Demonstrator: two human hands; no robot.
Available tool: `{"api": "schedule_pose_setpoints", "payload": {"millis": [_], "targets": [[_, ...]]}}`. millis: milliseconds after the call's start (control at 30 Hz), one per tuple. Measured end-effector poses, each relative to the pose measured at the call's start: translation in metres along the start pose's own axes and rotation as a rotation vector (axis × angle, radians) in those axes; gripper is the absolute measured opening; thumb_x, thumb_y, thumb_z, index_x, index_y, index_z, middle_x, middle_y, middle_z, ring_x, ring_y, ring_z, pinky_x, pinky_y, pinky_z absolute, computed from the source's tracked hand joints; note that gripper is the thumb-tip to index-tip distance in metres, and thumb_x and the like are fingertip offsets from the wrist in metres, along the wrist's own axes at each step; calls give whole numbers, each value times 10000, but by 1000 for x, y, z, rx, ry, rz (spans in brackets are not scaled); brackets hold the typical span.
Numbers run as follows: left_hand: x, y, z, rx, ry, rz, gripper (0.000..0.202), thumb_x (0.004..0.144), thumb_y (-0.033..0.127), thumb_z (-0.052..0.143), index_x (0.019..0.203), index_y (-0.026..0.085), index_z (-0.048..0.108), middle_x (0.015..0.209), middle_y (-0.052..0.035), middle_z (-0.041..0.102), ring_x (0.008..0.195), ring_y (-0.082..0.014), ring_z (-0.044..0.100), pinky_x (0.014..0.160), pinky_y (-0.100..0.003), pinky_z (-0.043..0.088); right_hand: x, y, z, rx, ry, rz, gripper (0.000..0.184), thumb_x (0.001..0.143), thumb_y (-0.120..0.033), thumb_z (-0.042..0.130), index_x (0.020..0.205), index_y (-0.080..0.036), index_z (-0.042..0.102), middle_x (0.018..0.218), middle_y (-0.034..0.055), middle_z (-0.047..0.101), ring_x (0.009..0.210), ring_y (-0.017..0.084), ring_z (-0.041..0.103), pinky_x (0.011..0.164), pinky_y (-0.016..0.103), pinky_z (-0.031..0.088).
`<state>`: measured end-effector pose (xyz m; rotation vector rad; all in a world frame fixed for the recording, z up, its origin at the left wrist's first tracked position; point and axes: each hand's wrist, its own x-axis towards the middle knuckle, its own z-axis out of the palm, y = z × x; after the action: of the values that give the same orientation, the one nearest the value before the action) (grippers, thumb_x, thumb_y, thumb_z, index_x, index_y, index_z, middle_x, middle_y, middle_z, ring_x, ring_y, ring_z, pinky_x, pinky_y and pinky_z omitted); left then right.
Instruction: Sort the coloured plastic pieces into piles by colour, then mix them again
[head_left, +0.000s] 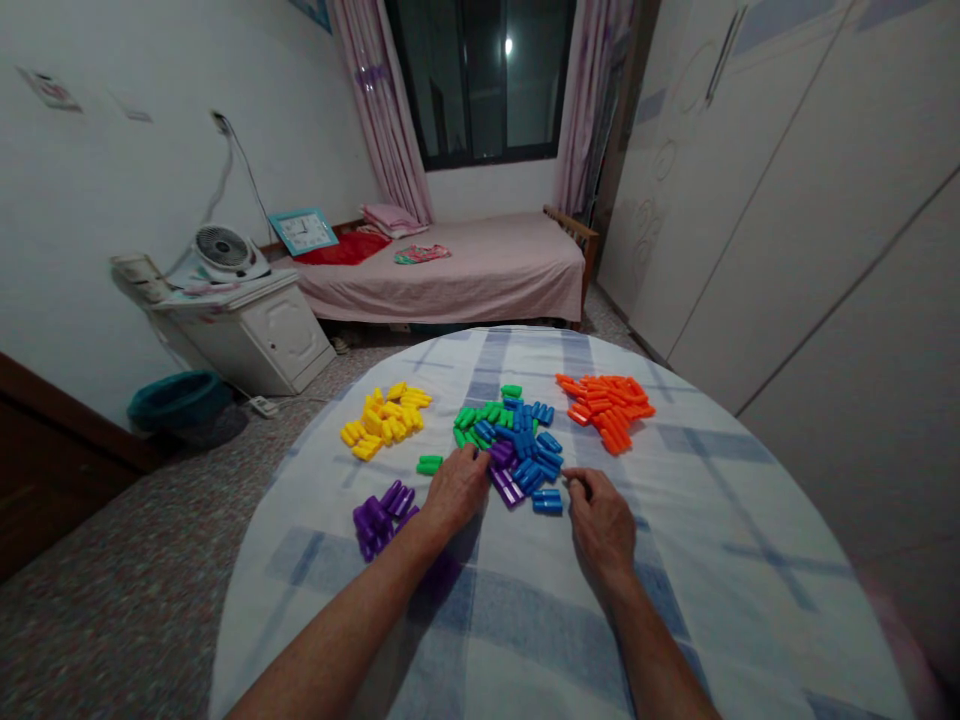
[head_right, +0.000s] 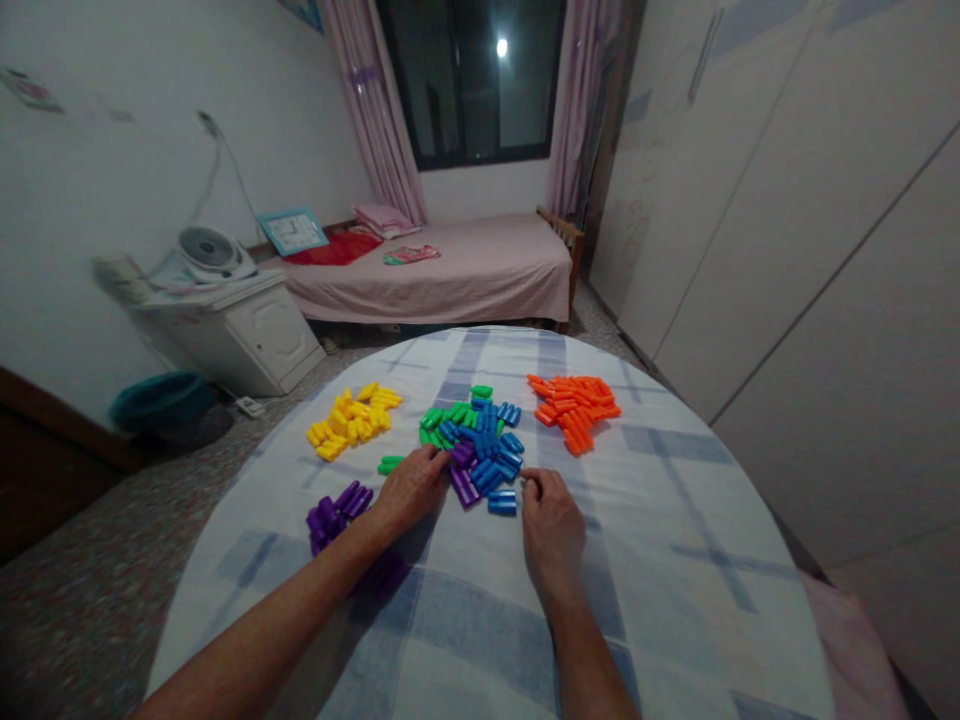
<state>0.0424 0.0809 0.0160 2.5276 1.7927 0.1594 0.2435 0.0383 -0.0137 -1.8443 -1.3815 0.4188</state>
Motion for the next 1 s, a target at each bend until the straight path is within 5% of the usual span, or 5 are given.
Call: {"api": "schedule_pose_setpoints", "payload": {"millis": [167, 333, 500, 767, 1000], "targets": [[5, -14, -9, -554, 92, -171, 239, 830, 106, 466, 1012, 163, 611, 873, -53, 638, 827, -174, 613, 771, -297, 470, 0, 0, 1, -1, 5, -6, 273, 856, -270, 407, 936, -254, 667, 973, -7, 676, 835, 160, 601, 707, 273, 367], [0, -17, -22, -1359, -55, -465, 181, 821, 139, 527, 981, 127, 611, 835, -43, 657, 639, -115, 626, 620, -240, 507, 0, 1, 0, -15, 13, -19, 273, 852, -267, 411, 934, -252, 671, 959, -9, 676, 810, 155, 598, 701, 272, 367], [-10, -14, -31, -1673, -150, -546, 200, 810, 89, 532, 985, 112, 625, 866, -70, 678, 664, -115, 659, 624, -220, 531, 1, 2, 1, -26, 29, -26, 269, 840, -267, 425, 929, -257, 678, 980, -12, 673, 814, 145, 596, 693, 262, 367], [-15, -12, -30, -1691, -167, -521, 153, 804, 163, 548, 936, 131, 619, 880, -61, 665, 668, -108, 636, 622, -225, 520, 0, 0, -1, -27, 32, -40, 285, 842, -279, 418, 933, -235, 685, 976, 13, 679, 833, 157, 602, 706, 268, 374], [-21, 0, -14, -616, 41, 59, 212, 771, 108, 536, 931, 187, 651, 991, -41, 616, 922, -172, 591, 837, -287, 475, 1, 1, 0, -27, 35, -30, 287, 842, -275, 414, 931, -243, 685, 981, 10, 681, 816, 158, 597, 689, 269, 367]]}}
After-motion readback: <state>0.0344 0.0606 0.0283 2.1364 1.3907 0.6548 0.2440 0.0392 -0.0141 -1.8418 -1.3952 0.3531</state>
